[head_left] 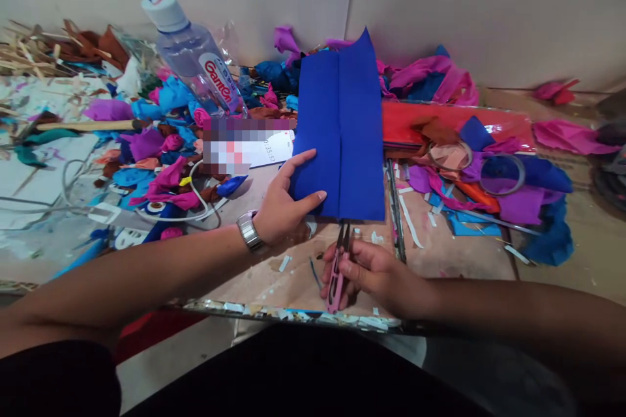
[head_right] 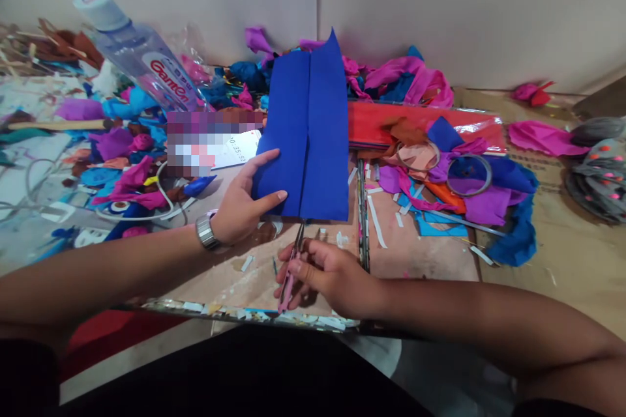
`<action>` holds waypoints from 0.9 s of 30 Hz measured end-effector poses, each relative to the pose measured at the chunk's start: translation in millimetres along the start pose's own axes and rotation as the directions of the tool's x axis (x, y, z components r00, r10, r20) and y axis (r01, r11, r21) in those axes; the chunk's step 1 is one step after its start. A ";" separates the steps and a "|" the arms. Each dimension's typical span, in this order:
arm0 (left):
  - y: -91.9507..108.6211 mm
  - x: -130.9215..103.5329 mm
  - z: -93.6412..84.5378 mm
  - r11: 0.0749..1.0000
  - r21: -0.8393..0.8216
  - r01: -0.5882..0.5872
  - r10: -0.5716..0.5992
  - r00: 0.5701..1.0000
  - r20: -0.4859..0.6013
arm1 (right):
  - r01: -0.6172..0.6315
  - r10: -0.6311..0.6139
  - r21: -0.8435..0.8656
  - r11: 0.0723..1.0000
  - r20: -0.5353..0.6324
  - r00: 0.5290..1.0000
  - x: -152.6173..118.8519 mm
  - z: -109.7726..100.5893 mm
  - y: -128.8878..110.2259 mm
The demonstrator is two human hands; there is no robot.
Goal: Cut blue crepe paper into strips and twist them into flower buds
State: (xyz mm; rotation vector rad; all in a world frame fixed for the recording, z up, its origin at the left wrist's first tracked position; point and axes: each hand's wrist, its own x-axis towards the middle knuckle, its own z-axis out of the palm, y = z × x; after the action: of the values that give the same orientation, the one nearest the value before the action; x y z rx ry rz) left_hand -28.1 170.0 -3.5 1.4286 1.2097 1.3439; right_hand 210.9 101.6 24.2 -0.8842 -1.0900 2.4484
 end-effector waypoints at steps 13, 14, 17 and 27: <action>18.0 -19.2 1.1 0.985 -0.093 0.147 -0.138 0.986 0.097 | 0.003 -0.007 0.107 0.994 0.034 0.999 13.6 -0.2 -0.3; 17.8 -19.9 1.6 0.982 -0.108 0.154 -0.144 0.985 0.094 | 0.013 -0.017 0.106 0.994 0.033 0.999 12.6 0.9 -0.2; 18.0 -20.0 2.6 0.984 -0.103 0.148 -0.140 0.987 0.082 | 0.012 -0.014 0.100 0.995 0.024 1.000 8.4 3.1 -2.0; 24.8 -21.2 2.6 0.981 -0.021 0.192 -0.190 0.979 0.080 | -0.031 0.025 0.156 0.987 0.041 0.999 11.0 -2.5 -6.7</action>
State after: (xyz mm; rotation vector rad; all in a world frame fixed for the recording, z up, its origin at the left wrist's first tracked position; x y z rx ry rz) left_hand -22.2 144.2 15.9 1.2968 1.2377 1.1595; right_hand 204.4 113.0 23.4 -0.8114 -0.8885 2.5426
